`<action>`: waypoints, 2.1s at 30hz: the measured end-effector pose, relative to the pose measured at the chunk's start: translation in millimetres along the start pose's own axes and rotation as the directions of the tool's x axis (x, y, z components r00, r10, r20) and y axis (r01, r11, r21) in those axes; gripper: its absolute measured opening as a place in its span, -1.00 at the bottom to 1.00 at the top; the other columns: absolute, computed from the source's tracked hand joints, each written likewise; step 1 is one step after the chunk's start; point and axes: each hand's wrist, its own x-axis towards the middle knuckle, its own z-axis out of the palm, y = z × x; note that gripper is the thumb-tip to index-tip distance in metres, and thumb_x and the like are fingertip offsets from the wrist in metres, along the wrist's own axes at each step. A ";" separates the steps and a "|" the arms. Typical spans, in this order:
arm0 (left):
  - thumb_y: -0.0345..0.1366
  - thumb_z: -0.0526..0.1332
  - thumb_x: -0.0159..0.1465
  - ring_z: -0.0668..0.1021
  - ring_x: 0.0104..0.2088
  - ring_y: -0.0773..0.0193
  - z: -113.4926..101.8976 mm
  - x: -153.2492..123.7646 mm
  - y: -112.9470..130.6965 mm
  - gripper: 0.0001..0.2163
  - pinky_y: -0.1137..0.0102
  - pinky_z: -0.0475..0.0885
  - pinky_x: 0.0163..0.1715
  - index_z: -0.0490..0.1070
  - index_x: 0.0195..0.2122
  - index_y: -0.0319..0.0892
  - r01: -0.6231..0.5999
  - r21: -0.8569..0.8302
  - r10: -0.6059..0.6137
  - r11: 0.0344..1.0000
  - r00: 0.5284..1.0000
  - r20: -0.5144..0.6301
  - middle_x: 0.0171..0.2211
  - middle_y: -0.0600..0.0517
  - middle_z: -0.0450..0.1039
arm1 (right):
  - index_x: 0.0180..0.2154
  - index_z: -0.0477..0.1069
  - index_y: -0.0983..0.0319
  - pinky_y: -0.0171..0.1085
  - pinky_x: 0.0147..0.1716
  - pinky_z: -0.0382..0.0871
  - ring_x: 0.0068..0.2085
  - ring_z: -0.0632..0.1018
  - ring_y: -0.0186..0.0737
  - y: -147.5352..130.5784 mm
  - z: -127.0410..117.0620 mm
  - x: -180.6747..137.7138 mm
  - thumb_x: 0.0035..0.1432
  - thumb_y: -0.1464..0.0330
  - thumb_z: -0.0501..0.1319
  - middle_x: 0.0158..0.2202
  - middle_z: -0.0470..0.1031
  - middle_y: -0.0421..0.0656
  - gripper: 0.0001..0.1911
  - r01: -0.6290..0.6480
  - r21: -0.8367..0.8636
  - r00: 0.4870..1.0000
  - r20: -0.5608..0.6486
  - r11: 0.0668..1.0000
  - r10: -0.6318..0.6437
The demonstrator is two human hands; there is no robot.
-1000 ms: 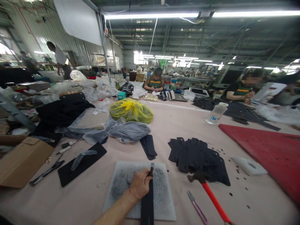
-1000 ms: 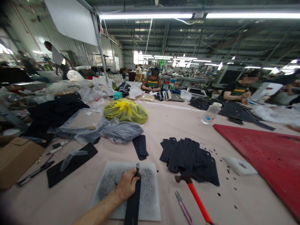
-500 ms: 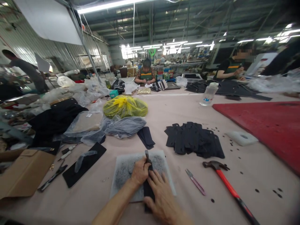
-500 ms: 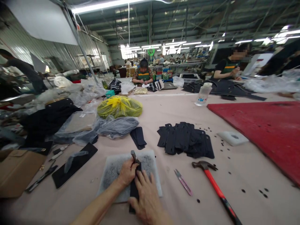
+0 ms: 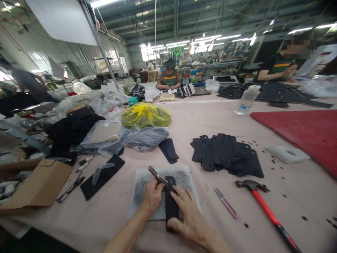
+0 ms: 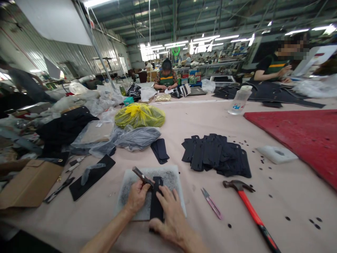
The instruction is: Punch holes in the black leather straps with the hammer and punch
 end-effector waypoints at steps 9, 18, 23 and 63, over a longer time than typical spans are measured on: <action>-0.38 0.06 0.24 0.58 -0.30 0.19 4.6 -9.0 -10.7 -0.79 0.36 0.46 -0.24 0.50 -0.25 -0.19 -0.074 0.068 0.072 0.995 0.997 0.037 -0.32 -0.03 0.57 | -0.04 0.45 -0.04 -0.04 0.18 0.13 0.14 0.35 -0.10 17.5 -17.9 46.4 0.14 0.31 0.21 0.13 0.38 -0.23 -0.68 -0.074 -0.198 0.982 -0.183 0.977 0.037; -0.40 0.07 0.23 0.59 -0.28 0.19 4.6 -9.5 -14.7 -0.78 0.35 0.46 -0.21 0.51 -0.24 -0.21 -0.081 0.035 0.080 0.996 0.996 0.026 -0.32 -0.04 0.57 | 0.08 0.35 0.18 0.13 0.19 0.04 0.21 0.28 0.02 31.2 -12.5 20.3 0.27 0.34 0.02 0.19 0.33 -0.02 -0.63 -0.305 -0.234 0.916 -0.337 0.923 0.217; -0.39 0.07 0.24 0.59 -0.26 0.16 3.8 -8.7 -15.2 -0.79 0.34 0.46 -0.19 0.51 -0.24 -0.21 -0.087 0.039 0.086 0.995 0.996 0.026 -0.30 -0.06 0.58 | 0.23 0.19 0.13 0.13 0.25 -0.07 0.31 0.14 0.01 -2.7 11.3 4.5 0.23 0.32 0.08 0.30 0.19 -0.12 -0.47 -0.058 -0.209 0.995 -0.089 0.976 0.040; -0.36 0.11 0.22 0.59 -0.22 0.16 9.4 -12.8 0.8 -0.80 0.31 0.49 -0.13 0.53 -0.26 -0.22 -0.042 -0.066 0.047 0.997 0.997 0.063 -0.27 -0.06 0.58 | 0.16 0.30 0.13 0.16 0.23 -0.05 0.30 0.14 0.08 4.3 20.6 4.0 0.25 0.32 0.12 0.27 0.25 -0.11 -0.56 -0.144 -0.187 0.975 -0.195 0.972 0.107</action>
